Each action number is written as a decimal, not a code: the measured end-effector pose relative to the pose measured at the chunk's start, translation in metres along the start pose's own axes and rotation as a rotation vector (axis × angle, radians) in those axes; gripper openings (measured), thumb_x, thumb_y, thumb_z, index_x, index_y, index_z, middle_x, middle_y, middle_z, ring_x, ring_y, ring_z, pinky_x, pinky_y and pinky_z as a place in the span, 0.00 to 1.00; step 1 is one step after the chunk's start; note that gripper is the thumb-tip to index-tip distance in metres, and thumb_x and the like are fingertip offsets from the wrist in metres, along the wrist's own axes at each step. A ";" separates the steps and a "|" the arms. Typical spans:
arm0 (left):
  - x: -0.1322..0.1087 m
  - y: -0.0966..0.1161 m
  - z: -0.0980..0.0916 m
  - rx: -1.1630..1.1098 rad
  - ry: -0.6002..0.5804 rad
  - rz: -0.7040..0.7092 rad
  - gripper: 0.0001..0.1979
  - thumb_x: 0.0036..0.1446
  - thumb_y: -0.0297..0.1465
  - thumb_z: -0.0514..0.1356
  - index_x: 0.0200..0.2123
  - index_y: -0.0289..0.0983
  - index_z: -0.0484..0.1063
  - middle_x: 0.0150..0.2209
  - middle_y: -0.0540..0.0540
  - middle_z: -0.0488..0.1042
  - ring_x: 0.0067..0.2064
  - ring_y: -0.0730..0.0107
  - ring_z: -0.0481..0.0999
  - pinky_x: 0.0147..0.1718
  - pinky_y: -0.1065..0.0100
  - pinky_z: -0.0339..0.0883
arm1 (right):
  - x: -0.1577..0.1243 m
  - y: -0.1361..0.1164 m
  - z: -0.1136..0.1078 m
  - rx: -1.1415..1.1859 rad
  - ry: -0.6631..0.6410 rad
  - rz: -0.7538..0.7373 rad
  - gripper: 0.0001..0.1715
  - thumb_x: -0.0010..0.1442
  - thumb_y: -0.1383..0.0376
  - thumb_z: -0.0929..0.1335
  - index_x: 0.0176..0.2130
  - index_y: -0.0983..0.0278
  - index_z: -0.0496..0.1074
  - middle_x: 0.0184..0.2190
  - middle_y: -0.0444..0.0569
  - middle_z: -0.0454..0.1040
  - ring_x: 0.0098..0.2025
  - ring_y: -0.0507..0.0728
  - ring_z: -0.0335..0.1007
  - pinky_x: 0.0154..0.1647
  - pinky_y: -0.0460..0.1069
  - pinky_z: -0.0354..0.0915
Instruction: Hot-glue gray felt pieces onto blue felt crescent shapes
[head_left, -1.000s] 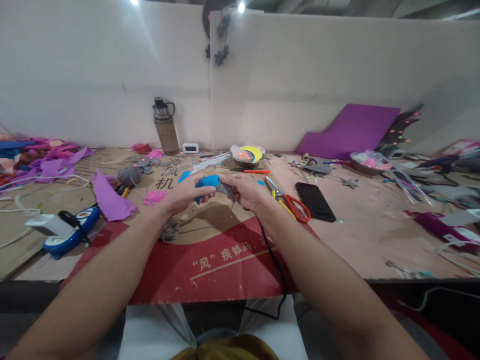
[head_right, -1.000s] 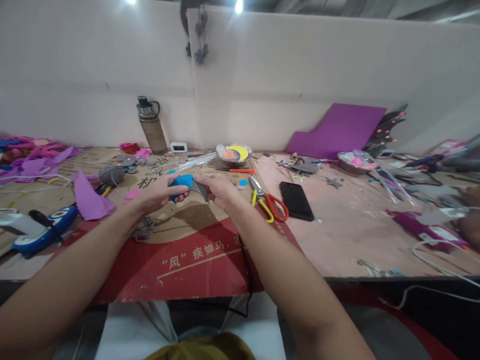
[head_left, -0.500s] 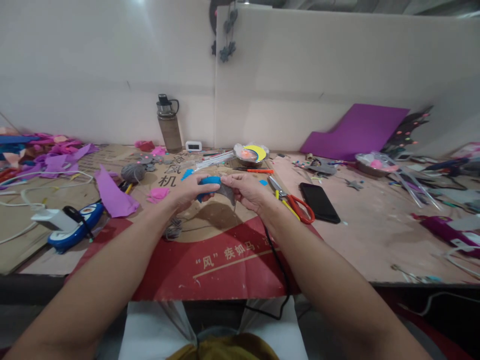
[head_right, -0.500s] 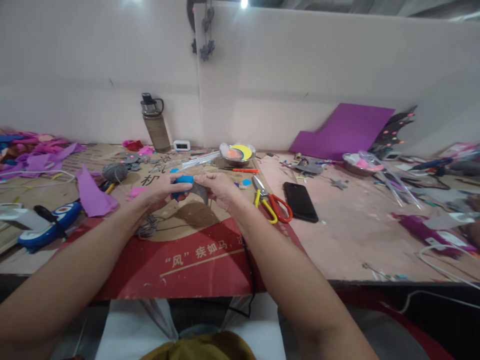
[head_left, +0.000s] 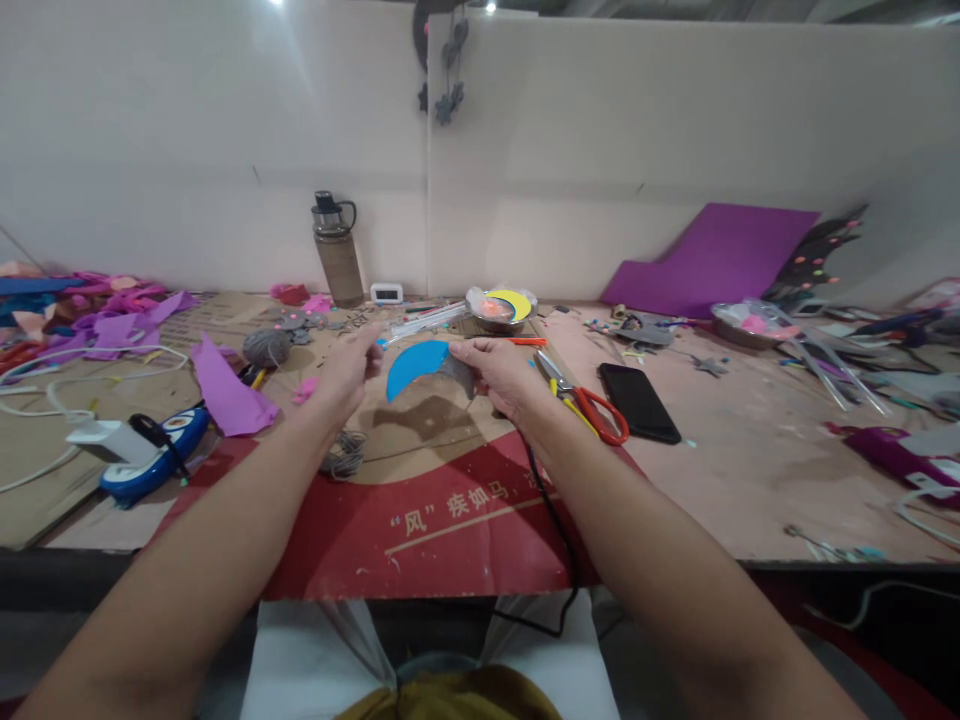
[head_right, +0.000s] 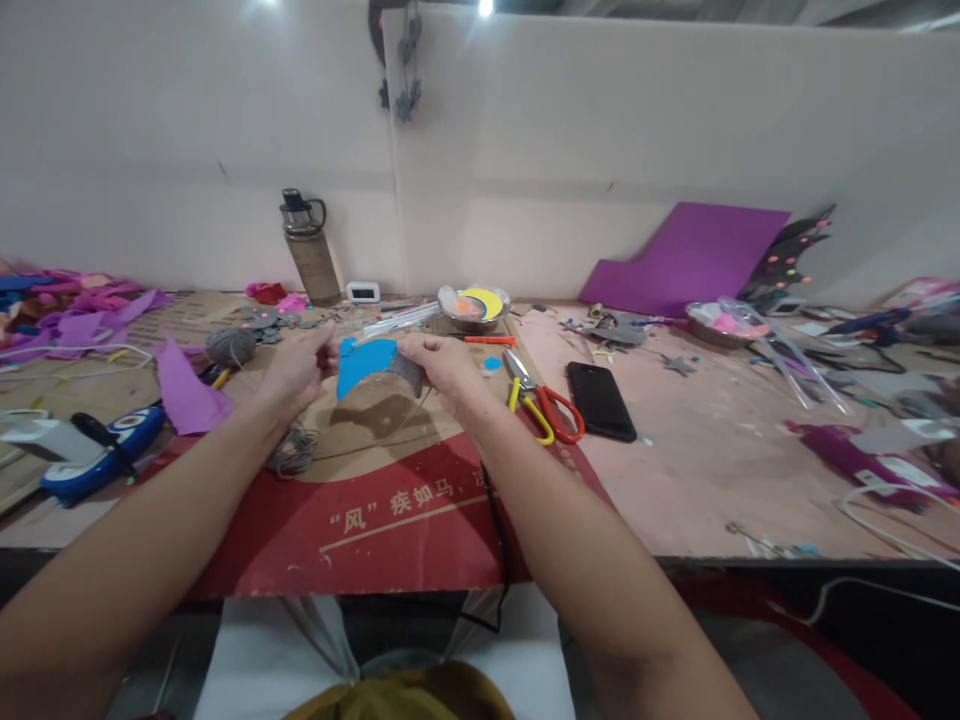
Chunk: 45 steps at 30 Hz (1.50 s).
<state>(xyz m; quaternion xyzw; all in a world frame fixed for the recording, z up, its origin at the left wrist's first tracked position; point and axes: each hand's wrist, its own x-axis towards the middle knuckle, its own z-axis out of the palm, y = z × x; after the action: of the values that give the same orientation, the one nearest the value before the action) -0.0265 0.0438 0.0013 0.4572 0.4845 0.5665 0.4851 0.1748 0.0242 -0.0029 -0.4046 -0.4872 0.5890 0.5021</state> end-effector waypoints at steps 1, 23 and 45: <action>0.002 0.001 -0.004 -0.001 0.059 0.072 0.19 0.50 0.39 0.62 0.19 0.39 0.56 0.15 0.56 0.56 0.16 0.81 0.55 0.16 0.75 0.50 | 0.001 0.000 -0.001 -0.056 0.056 -0.067 0.17 0.44 0.54 0.74 0.22 0.62 0.69 0.19 0.41 0.68 0.21 0.48 0.58 0.22 0.46 0.55; -0.028 0.021 0.014 0.097 -0.272 -0.168 0.25 0.51 0.51 0.59 0.25 0.32 0.74 0.23 0.43 0.75 0.24 0.72 0.72 0.25 0.71 0.64 | -0.016 -0.004 0.002 -0.706 0.371 -0.849 0.12 0.60 0.59 0.67 0.28 0.63 0.72 0.27 0.45 0.69 0.32 0.53 0.64 0.36 0.49 0.61; -0.009 0.068 -0.073 0.372 -0.058 0.047 0.19 0.60 0.41 0.52 0.34 0.31 0.75 0.15 0.52 0.63 0.17 0.82 0.58 0.24 0.75 0.51 | 0.003 -0.041 -0.039 -0.121 0.459 -0.726 0.21 0.57 0.47 0.65 0.31 0.61 0.71 0.26 0.45 0.70 0.29 0.51 0.68 0.26 0.47 0.61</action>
<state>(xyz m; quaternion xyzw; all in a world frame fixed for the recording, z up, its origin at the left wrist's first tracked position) -0.1046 0.0231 0.0603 0.5664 0.5560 0.4648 0.3924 0.2204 0.0347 0.0294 -0.3562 -0.5071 0.2392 0.7475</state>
